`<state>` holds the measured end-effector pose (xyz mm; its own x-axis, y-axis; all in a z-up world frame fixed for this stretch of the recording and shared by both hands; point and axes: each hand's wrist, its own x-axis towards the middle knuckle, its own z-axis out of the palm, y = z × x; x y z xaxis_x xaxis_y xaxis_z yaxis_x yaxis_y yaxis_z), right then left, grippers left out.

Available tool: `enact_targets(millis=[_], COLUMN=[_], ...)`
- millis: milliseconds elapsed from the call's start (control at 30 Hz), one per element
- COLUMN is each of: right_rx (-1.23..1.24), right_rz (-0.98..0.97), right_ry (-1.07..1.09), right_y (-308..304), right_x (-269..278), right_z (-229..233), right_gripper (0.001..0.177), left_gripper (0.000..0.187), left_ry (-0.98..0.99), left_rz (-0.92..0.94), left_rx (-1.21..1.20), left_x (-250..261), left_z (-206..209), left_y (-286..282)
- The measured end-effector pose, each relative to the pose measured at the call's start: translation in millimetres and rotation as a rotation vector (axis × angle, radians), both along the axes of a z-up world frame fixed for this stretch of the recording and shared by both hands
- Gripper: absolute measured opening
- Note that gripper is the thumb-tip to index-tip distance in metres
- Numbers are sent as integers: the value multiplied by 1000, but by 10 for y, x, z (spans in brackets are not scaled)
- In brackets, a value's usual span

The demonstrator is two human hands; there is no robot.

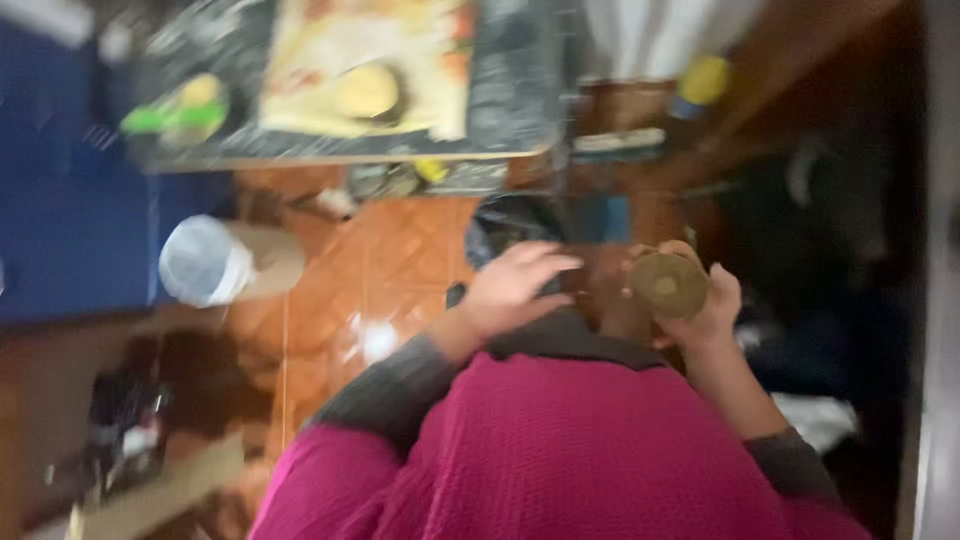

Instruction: Filling small circular molds with a yellow paste and using a metal cutter to shape dough on a workbench.

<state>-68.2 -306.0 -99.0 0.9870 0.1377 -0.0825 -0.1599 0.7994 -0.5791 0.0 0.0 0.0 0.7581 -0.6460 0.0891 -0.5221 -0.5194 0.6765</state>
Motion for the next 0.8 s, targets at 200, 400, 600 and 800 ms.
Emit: enact_targets(millis=[200, 400, 600, 800], right_rx=[61, -204, -777, -2019], right_rz=[253, 254, 305, 369], right_ry=[331, 417, 605, 328], right_y=[1397, 2422, 2592, 3028], right_x=[646, 1085, 1449, 1240], right_z=[115, 624, -628, -531], right_gripper=[70, 77, 71, 47], left_gripper=[67, 67, 71, 70], left_ry=[-405, -324, -253, -439], left_rz=[-113, -204, -233, -142], left_rx=[-46, 0, 32, -16], left_x=[111, 589, 1387, 2497], left_z=[277, 108, 20, 64], left_y=[396, 1280, 2258, 2638])
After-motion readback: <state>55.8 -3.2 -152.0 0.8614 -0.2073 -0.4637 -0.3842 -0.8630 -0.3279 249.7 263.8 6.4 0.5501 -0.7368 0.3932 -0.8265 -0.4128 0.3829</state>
